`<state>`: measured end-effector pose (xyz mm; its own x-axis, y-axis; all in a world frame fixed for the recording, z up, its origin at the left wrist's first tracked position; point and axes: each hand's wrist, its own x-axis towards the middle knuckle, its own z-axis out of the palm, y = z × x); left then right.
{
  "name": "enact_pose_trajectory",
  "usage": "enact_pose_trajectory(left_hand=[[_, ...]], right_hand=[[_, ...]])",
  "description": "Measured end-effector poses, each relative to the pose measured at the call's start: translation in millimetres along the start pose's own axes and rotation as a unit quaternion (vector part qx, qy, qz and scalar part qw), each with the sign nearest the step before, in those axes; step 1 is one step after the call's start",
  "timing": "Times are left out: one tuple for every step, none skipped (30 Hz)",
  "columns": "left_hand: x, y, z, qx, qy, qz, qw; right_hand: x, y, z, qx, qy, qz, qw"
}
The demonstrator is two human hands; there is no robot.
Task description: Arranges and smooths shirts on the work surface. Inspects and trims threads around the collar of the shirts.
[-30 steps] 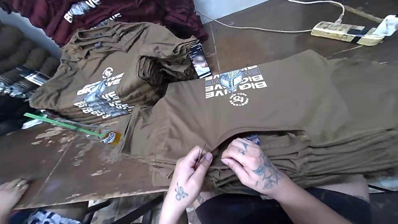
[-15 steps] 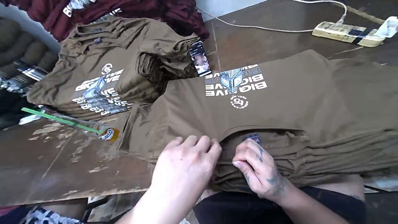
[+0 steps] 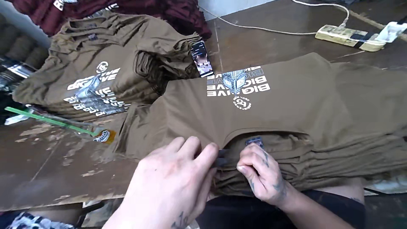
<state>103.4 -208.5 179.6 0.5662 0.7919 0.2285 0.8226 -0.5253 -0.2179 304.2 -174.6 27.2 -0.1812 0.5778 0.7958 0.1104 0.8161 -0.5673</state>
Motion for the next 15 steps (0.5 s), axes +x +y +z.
enact_pose_trajectory(left_hand=[[3,1,-4,0.01,-0.004,0.018,1.0],[7,4,-5,0.023,-0.004,0.039,0.999],[11,7,-4,0.034,-0.003,0.059,0.998],[15,11,-1,0.047,-0.005,0.073,0.996],[19,13,3,0.064,-0.008,0.08,0.995],[21,15,6,0.078,-0.014,0.08,0.994],[22,14,7,0.089,-0.019,0.075,0.993],[21,12,7,0.093,-0.021,0.068,0.993],[20,9,6,0.085,-0.017,0.059,0.994],[18,5,5,0.064,-0.004,0.047,0.997],[15,2,4,0.032,0.015,0.025,0.999],[12,-2,5,-0.011,0.042,-0.006,0.999],[9,-5,8,-0.059,0.071,-0.041,0.995],[7,-7,15,-0.115,0.088,-0.081,0.986],[5,-7,24,-0.171,0.088,-0.123,0.974]], right_hand=[[0,0,0,-0.002,0.004,0.0,1.0],[-1,0,1,-0.003,0.008,0.0,1.0],[-1,0,1,-0.004,0.012,-0.002,1.0],[-1,1,1,-0.002,0.016,-0.004,1.0],[-1,1,2,0.001,0.02,-0.007,1.0],[-1,1,1,0.006,0.023,-0.01,1.0],[-2,1,1,0.009,0.023,-0.012,1.0],[-2,1,-1,0.016,0.021,-0.015,1.0],[-3,1,-2,0.026,0.015,-0.02,0.999],[-4,1,-3,0.038,0.004,-0.029,0.999],[-5,1,-5,0.052,-0.01,-0.042,0.998],[-6,2,-5,0.07,-0.026,-0.055,0.996],[-7,2,-5,0.084,-0.037,-0.067,0.993],[-8,3,-4,0.091,-0.04,-0.077,0.992],[-9,3,-2,0.089,-0.038,-0.081,0.992]])
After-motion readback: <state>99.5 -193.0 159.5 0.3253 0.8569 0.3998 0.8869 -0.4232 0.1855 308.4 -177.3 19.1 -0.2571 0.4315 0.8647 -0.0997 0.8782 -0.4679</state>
